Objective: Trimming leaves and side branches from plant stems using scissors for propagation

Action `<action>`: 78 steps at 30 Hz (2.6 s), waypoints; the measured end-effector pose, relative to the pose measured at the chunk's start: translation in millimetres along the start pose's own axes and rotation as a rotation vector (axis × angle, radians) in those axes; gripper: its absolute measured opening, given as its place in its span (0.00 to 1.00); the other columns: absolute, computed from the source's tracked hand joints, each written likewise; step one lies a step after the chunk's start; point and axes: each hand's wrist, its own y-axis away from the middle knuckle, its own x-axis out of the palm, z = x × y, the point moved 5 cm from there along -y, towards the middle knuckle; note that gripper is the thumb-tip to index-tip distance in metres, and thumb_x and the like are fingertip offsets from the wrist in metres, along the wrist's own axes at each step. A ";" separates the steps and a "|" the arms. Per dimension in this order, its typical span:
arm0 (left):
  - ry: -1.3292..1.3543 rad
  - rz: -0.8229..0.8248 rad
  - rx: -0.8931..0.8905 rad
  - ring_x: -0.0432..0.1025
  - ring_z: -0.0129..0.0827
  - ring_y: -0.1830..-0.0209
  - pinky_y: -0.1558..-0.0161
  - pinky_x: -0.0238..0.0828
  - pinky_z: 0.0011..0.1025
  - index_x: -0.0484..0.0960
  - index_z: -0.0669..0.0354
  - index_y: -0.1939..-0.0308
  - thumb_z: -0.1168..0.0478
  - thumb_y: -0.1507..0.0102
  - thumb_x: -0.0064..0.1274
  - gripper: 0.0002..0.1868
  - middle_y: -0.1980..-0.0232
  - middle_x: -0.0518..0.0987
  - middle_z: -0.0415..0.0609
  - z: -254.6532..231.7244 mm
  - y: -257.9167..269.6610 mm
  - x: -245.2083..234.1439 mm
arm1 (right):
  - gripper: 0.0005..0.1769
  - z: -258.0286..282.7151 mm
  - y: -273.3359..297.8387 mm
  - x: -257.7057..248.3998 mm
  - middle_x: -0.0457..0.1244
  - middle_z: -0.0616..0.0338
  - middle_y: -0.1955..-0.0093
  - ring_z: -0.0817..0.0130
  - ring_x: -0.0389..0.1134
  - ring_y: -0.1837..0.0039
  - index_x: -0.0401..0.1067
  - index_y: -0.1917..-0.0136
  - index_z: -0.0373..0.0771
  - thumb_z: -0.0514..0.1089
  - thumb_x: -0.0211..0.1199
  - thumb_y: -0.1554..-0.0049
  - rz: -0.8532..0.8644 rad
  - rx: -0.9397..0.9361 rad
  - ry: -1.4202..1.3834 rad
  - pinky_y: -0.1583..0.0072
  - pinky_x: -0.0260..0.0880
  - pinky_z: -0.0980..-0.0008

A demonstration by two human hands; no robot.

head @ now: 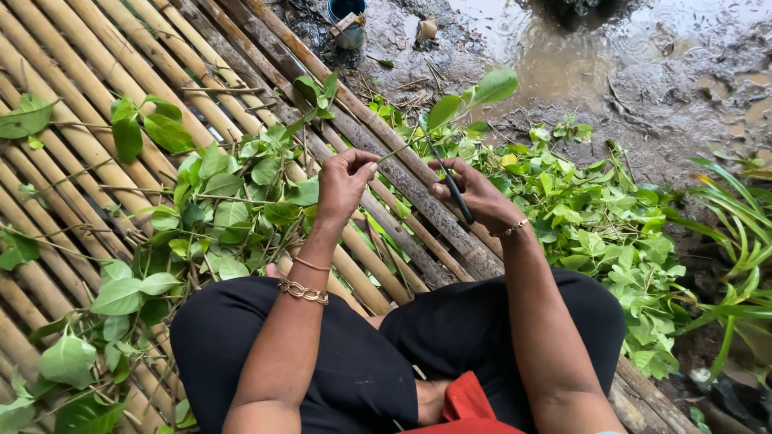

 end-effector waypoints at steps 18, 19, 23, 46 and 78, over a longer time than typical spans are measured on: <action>-0.081 0.002 0.097 0.78 0.25 0.66 0.61 0.77 0.25 0.90 0.51 0.60 0.69 0.41 0.60 0.09 0.67 0.84 0.46 -14.8 3.5 11.3 | 0.25 -22.3 -17.0 -13.4 0.67 0.50 0.66 0.72 0.70 0.69 0.66 0.34 0.32 0.44 0.67 0.40 -0.118 -0.049 -0.267 0.68 0.73 0.79; -0.042 0.033 0.144 0.80 0.35 0.62 0.57 0.78 0.31 0.90 0.54 0.59 0.70 0.41 0.59 0.09 0.65 0.85 0.52 -16.7 5.7 18.8 | 0.25 -18.6 -13.7 -19.7 0.68 0.47 0.61 0.71 0.71 0.65 0.65 0.33 0.34 0.42 0.68 0.40 -0.229 -0.114 -0.296 0.65 0.74 0.79; -0.021 0.121 0.283 0.81 0.51 0.56 0.51 0.79 0.41 0.89 0.58 0.61 0.71 0.44 0.59 0.10 0.62 0.85 0.59 -1.4 9.0 46.5 | 0.28 -16.5 -14.4 -25.0 0.67 0.46 0.54 0.71 0.72 0.58 0.61 0.31 0.38 0.36 0.68 0.41 -0.370 -0.218 -0.383 0.60 0.74 0.83; -1.266 -0.271 -0.601 0.57 0.65 0.28 0.35 0.49 0.68 0.76 0.59 0.36 0.59 0.41 0.55 0.27 0.32 0.70 0.66 149.3 -54.4 -113.3 | 0.28 -26.0 -3.7 -93.3 0.67 0.63 0.48 0.76 0.68 0.49 0.61 0.34 0.49 0.25 0.65 0.39 -0.787 -0.469 -0.272 0.55 0.69 0.83; 0.521 0.550 -0.239 0.78 0.42 0.83 0.85 0.80 0.27 0.66 0.73 0.35 0.74 0.33 0.50 0.22 0.67 0.81 0.70 -29.4 29.7 19.8 | 0.32 1.7 -10.3 7.7 0.66 0.45 0.62 0.65 0.70 0.63 0.66 0.35 0.35 0.28 0.73 0.51 -0.260 -0.334 -0.556 0.61 0.71 0.76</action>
